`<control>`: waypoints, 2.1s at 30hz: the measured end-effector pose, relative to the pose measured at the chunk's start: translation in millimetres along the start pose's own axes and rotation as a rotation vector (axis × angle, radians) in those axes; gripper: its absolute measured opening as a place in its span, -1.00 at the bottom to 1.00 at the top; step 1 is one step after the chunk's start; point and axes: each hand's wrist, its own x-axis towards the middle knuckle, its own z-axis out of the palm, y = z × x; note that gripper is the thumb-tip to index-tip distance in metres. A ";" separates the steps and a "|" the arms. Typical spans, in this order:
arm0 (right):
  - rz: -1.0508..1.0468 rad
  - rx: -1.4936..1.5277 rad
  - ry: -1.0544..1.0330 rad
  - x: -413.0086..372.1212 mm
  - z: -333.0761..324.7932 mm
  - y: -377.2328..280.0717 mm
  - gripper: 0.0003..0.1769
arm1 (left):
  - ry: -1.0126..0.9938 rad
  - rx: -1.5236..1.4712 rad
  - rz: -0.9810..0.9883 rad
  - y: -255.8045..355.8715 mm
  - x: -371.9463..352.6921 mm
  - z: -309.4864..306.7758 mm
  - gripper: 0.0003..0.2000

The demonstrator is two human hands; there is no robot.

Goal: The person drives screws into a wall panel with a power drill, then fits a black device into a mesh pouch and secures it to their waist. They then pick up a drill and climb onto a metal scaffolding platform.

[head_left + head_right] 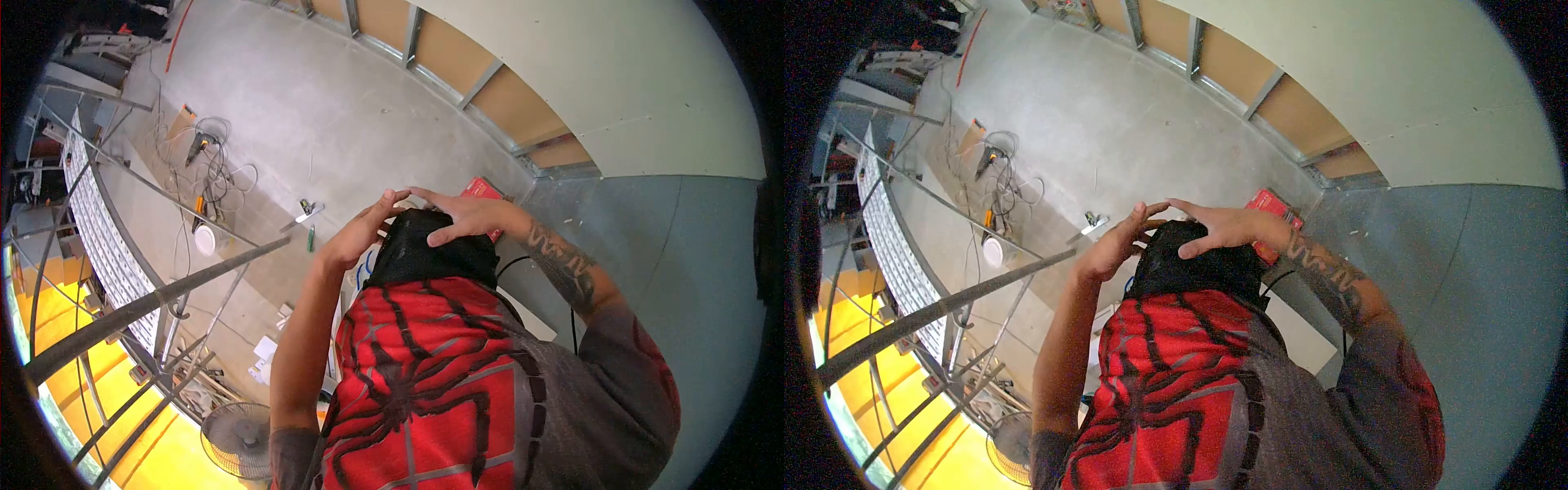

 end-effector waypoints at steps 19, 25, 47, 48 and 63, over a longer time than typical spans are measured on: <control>-0.371 -0.319 0.130 -28.6 10.4 -65.6 0.24 | 0.133 -0.126 0.243 -23.6 -84.6 28.0 -0.62; -0.394 -0.307 0.147 -29.3 16.1 -63.6 0.24 | 0.139 -0.116 0.236 -24.7 -89.2 28.9 -0.64; 0.424 0.632 0.251 -1.8 35.3 -43.2 -0.48 | 0.502 -0.047 -0.040 -98.8 -85.2 -12.2 -0.73; 0.427 0.725 0.213 3.7 38.6 -39.9 -0.46 | 0.498 -0.031 -0.035 -91.5 -90.8 -11.4 -0.73; 0.338 0.736 0.280 34.3 61.7 -40.6 -0.41 | 0.468 -0.177 0.364 -97.6 -146.4 -26.8 -0.80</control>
